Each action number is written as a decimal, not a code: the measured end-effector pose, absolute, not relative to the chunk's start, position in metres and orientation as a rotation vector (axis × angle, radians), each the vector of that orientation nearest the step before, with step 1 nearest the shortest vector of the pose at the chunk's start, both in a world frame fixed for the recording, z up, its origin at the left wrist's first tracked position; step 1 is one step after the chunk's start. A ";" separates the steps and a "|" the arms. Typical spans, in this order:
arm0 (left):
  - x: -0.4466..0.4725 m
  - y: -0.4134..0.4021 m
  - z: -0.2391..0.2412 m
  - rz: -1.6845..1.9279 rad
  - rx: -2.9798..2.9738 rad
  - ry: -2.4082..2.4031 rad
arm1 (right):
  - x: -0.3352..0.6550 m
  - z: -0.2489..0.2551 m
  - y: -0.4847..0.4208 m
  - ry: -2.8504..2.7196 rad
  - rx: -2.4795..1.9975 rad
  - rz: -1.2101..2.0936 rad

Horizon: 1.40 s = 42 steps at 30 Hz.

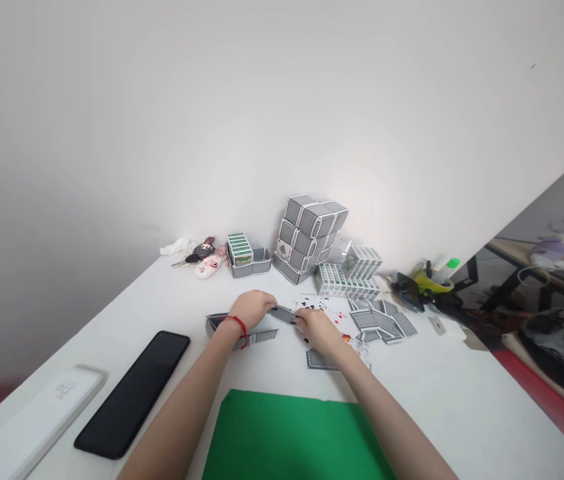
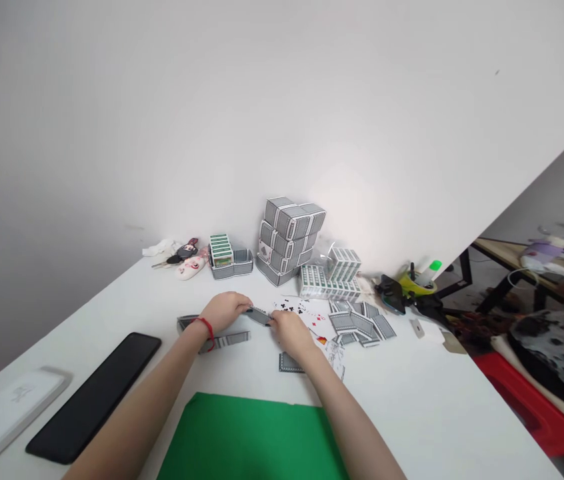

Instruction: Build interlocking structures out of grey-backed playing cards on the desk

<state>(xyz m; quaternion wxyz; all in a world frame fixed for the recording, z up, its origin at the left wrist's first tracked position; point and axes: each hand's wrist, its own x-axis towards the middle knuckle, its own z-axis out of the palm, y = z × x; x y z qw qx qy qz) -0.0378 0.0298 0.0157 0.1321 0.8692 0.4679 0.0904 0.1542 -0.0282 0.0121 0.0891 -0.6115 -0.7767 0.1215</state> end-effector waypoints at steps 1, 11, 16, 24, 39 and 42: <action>-0.038 0.030 0.016 0.260 2.526 1.358 | 0.155 0.012 -0.029 -2.301 -1.812 0.374; -0.037 0.028 0.016 0.244 2.543 1.367 | 0.154 0.003 -0.027 -2.158 -1.760 0.456; -0.037 0.027 0.018 0.240 2.535 1.369 | 0.167 -0.011 -0.035 -1.988 -1.726 0.486; -0.038 0.027 0.019 0.232 2.515 1.380 | 0.202 -0.018 -0.024 -1.865 -2.039 0.199; -0.038 0.027 0.016 0.243 2.517 1.400 | 0.278 0.001 -0.040 -1.931 -2.199 0.174; -0.038 0.027 0.017 0.242 2.515 1.403 | 0.311 -0.005 -0.029 -1.768 -2.352 0.094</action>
